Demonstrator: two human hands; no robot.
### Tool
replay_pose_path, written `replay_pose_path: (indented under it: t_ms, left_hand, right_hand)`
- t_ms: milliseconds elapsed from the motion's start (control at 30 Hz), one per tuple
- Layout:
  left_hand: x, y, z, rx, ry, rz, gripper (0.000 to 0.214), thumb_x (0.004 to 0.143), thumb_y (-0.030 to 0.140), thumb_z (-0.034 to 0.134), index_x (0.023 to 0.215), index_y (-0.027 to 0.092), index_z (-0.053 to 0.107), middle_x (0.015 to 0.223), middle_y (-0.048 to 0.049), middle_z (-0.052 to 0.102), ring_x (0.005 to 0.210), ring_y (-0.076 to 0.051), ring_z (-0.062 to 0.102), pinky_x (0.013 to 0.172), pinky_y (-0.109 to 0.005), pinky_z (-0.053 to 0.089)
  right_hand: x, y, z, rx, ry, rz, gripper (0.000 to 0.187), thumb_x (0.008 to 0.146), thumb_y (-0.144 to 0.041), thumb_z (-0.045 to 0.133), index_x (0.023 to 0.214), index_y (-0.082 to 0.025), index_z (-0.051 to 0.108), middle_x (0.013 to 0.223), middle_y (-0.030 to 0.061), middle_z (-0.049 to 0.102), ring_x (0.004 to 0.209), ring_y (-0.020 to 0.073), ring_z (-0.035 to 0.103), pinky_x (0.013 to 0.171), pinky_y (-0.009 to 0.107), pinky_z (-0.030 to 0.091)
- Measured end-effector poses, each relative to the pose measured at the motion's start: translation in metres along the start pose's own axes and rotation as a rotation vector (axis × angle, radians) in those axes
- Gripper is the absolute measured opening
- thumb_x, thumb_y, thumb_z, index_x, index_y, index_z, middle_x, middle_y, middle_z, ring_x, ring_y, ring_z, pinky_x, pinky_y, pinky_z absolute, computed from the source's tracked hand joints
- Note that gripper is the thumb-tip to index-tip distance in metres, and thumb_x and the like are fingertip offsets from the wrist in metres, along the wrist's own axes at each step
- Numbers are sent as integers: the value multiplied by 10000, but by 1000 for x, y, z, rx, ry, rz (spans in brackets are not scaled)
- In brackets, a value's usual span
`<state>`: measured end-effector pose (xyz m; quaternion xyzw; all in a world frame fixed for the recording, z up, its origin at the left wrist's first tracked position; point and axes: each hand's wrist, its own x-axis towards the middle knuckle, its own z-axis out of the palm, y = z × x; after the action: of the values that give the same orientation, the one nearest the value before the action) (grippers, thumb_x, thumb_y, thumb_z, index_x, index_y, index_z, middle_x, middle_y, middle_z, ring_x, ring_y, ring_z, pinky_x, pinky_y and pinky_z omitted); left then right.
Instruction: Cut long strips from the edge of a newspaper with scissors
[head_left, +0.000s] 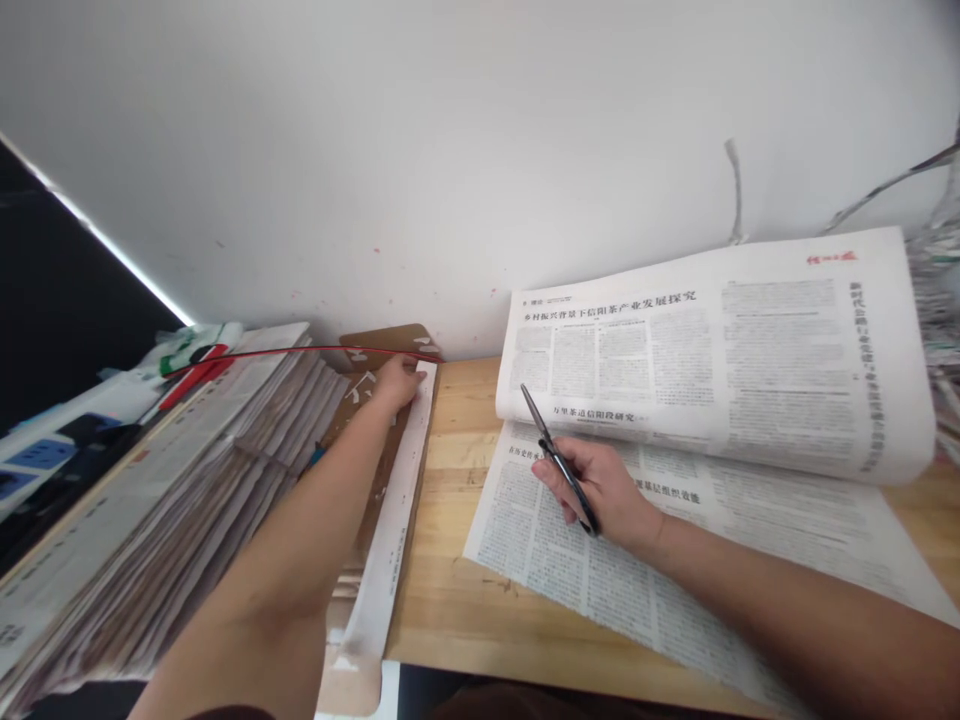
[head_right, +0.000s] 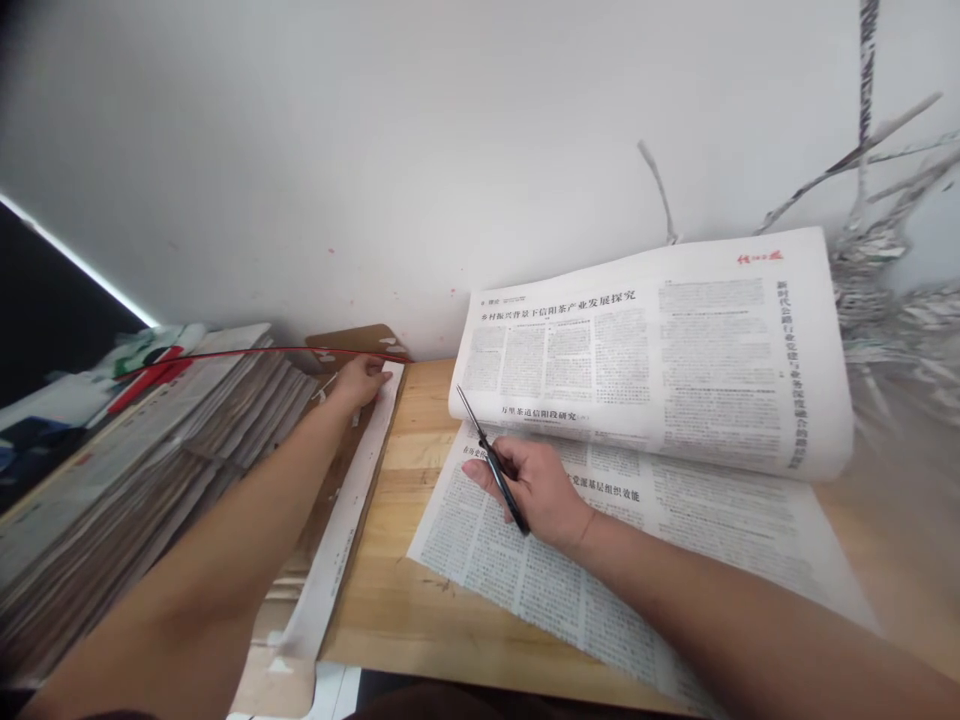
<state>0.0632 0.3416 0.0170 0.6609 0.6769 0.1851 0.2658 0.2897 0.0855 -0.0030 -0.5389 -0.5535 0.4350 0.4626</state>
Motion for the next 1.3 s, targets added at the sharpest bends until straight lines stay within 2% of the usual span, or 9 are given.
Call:
replay_pose_path:
  t_ms: [267, 500, 667, 767, 833, 967, 1067, 1167, 1300]
  left_hand:
    - [1, 0, 4, -30, 22, 34, 377, 929, 363, 603, 1254, 174, 580, 1259, -106, 605, 1054, -233, 629, 873, -454, 554]
    - [-18, 0, -9, -55, 172, 149, 246, 862, 173, 618, 1088, 136, 706, 1155, -129, 725, 1118, -251, 647, 977, -338, 473]
    - [-73, 10, -12, -145, 68, 310, 263, 872, 257, 601, 1079, 152, 723, 1008, -78, 771, 940, -199, 700, 843, -280, 516]
    - [-124, 9, -11, -143, -41, 401, 293, 867, 408, 619, 753, 171, 749, 775, -46, 757, 829, -208, 699, 822, -299, 515]
    - [-160, 4, -8, -92, -133, 480, 343, 887, 439, 587, 703, 191, 737, 736, -39, 742, 784, -209, 693, 791, -320, 520]
    - [-224, -9, 5, -93, -181, 744, 342, 920, 344, 587, 1245, 255, 642, 1275, -70, 663, 1192, -217, 595, 1011, -394, 477]
    - [-254, -11, 19, 43, -226, 848, 519, 888, 446, 632, 1364, 255, 552, 1461, -115, 510, 1364, -255, 452, 1126, -455, 390]
    - [-268, -11, 34, 142, -266, 914, 729, 818, 618, 629, 1427, 240, 495, 1493, -144, 468, 1428, -308, 356, 1169, -500, 323]
    - [-270, -14, 52, 183, -178, 915, 777, 773, 718, 593, 1381, 235, 552, 1405, -145, 539, 1367, -350, 401, 1163, -558, 279]
  right_hand:
    - [1, 3, 0, -18, 1, 5, 413, 879, -548, 623, 666, -221, 486, 471, -63, 493, 390, 124, 521, 413, 253, 396]
    - [1, 7, 0, 10, 0, 15, 376, 873, -505, 652, 688, -215, 499, 506, -67, 498, 402, 122, 534, 401, 244, 388]
    - [-1, 6, 1, 29, 3, 24, 357, 872, -487, 664, 701, -210, 518, 513, -64, 510, 422, 107, 507, 430, 245, 408]
    - [-2, 7, 2, 59, 22, 20, 350, 861, -484, 681, 708, -207, 530, 521, -63, 501, 438, 108, 504, 440, 247, 422]
    - [-2, 7, 2, 66, 44, 14, 357, 851, -487, 692, 699, -208, 529, 526, -61, 502, 442, 112, 511, 436, 247, 425]
    - [-2, 8, 2, 73, 75, -15, 397, 822, -520, 708, 665, -211, 515, 520, -60, 500, 408, 118, 515, 391, 243, 399]
    - [-2, 6, 4, 44, 93, -58, 427, 813, -552, 703, 639, -211, 514, 516, -55, 498, 403, 123, 516, 382, 246, 408]
    - [-3, 3, 4, 2, 120, -100, 434, 793, -558, 721, 623, -210, 525, 517, -45, 513, 416, 125, 520, 389, 247, 423]
    - [2, -8, -11, -25, 178, -171, 414, 760, -563, 750, 645, -211, 566, 513, -47, 513, 413, 119, 502, 388, 249, 429]
